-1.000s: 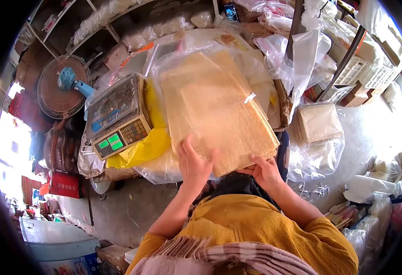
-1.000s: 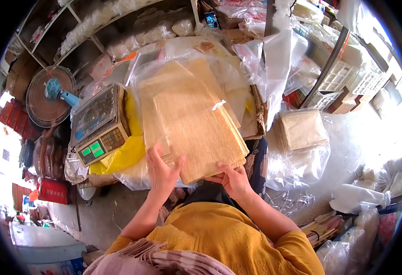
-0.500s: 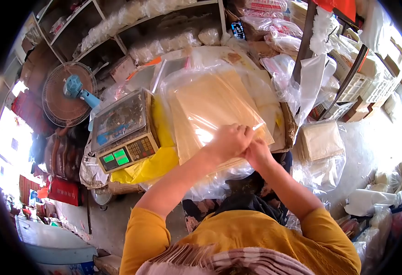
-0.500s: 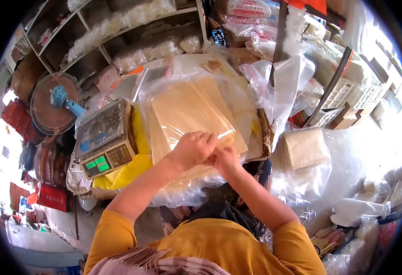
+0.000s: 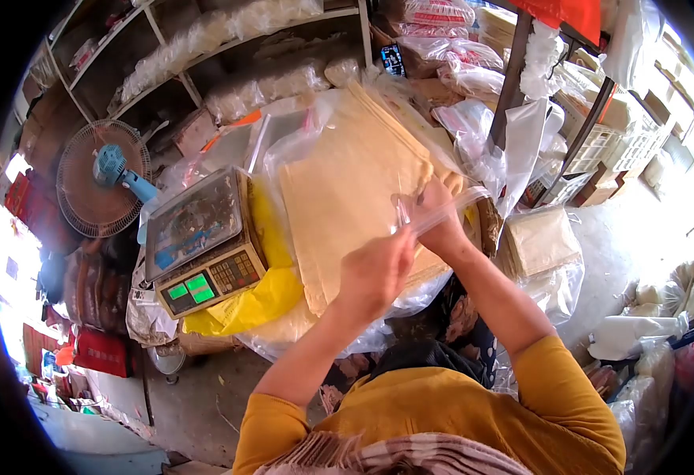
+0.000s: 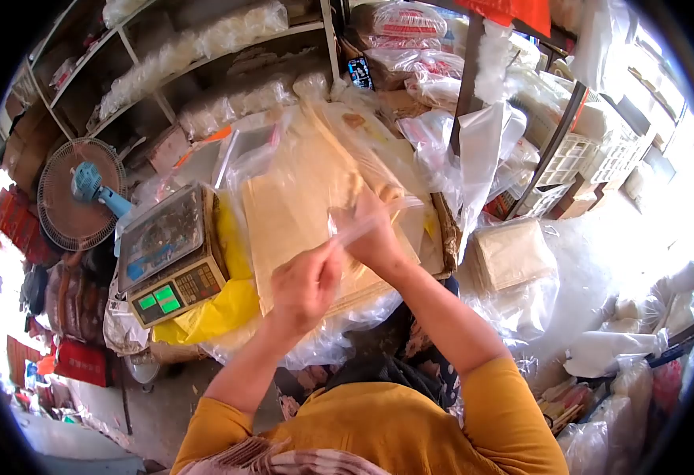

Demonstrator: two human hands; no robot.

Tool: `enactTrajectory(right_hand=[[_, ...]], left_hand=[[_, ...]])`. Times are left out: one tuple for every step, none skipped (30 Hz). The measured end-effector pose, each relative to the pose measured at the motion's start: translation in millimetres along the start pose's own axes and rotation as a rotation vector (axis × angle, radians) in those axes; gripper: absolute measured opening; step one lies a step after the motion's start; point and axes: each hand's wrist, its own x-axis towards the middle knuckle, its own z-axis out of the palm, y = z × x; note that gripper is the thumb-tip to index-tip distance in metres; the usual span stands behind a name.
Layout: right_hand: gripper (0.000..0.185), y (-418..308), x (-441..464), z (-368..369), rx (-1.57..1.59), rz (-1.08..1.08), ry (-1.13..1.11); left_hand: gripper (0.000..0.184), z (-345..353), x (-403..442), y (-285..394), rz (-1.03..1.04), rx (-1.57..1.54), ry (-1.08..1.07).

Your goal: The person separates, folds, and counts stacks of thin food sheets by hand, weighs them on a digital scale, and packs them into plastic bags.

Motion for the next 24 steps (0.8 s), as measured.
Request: enactTrajectory(right_hand=[[0.026, -16, 5, -6, -0.197, -0.182, -0.057], [0.026, -31, 10, -13, -0.383, -0.375, -0.078], [0.023, -40, 7, -11, -0.594, -0.165, -0.400], [0.022, -43, 0, -4, -0.627, -0.244, -0.365], [0.021, -43, -11, 3, -0.658, -0.325, -0.331], [0.021, -31, -26, 18, -0.801, -0.417, -0.237], [0.021, -11, -36, 29, -0.745, -0.466, -0.278], [0.021, 9, -49, 38, -0.683, -0.510, -0.325], [0.021, 17, -61, 42, -0.615, -0.551, -0.377], [0.021, 22, -73, 45, -0.745, -0.371, -0.631], [0.023, 21, -76, 42, -0.673, -0.297, -0.673], [0.026, 15, -72, 33, -0.603, -0.224, -0.712], [0.028, 7, -70, 24, -0.536, -0.153, -0.744], [0.028, -3, -69, 14, -0.479, -0.133, -0.735], [0.028, -4, -71, 12, -0.445, -0.172, -0.688], [0.029, -4, -75, 9, -0.413, -0.211, -0.638], [0.029, -5, -77, 8, -0.382, -0.247, -0.588], [0.028, -5, -77, 10, -0.344, -0.119, -0.644], [0.025, -1, -76, 16, -0.333, -0.151, -0.629], [0.022, 6, -73, 23, -0.321, -0.185, -0.613], [0.019, 10, -72, 27, -0.309, -0.219, -0.596], [0.019, 12, -73, 27, -0.282, -0.224, -0.597], [0.020, 12, -74, 26, -0.253, -0.229, -0.598], [0.021, 11, -76, 26, -0.225, -0.230, -0.599]], left_hand=[[0.014, -3, -14, 7, -0.189, -0.145, 0.061], [0.014, -6, -26, 14, -0.378, -0.291, 0.122], [0.015, -6, -39, 14, -0.588, -0.406, 0.072], [0.016, -2, -55, 10, -0.799, -0.521, 0.017], [0.017, 4, -73, 5, -1.011, -0.634, -0.038], [0.018, 11, -93, 2, -1.099, -0.725, -0.070], [0.020, 16, -108, 0, -1.213, -0.869, -0.090], [0.021, 23, -121, -1, -1.297, -0.929, -0.102], [0.023, 27, -135, 0, -1.389, -0.990, -0.110], [0.026, 28, -145, -1, -1.422, -1.029, -0.113], [0.029, 26, -152, -2, -1.455, -1.068, -0.115], [0.033, 18, -153, 0, -1.486, -1.082, -0.088], [0.033, 10, -153, 1, -1.505, -1.021, -0.062], [0.032, 3, -151, -1, -1.512, -0.959, -0.039], [0.032, -2, -150, -4, -1.507, -0.900, -0.018], [0.030, -6, -151, -6, -1.463, -0.879, 0.035], [0.029, -8, -154, -10, -1.409, -0.857, 0.046], [0.029, -7, -159, -14, -1.357, -0.834, 0.055], [0.028, -6, -162, -15, -1.305, -0.810, 0.063], [0.028, -8, -157, -11, -1.352, -0.786, 0.039], [0.028, -9, -157, -13, -1.353, -0.757, -0.006], [0.028, -11, -157, -16, -1.352, -0.727, -0.051], [0.028, -15, -154, -19, -1.352, -0.695, -0.097], [0.028, -20, -150, -20, -1.326, -0.607, -0.082]])
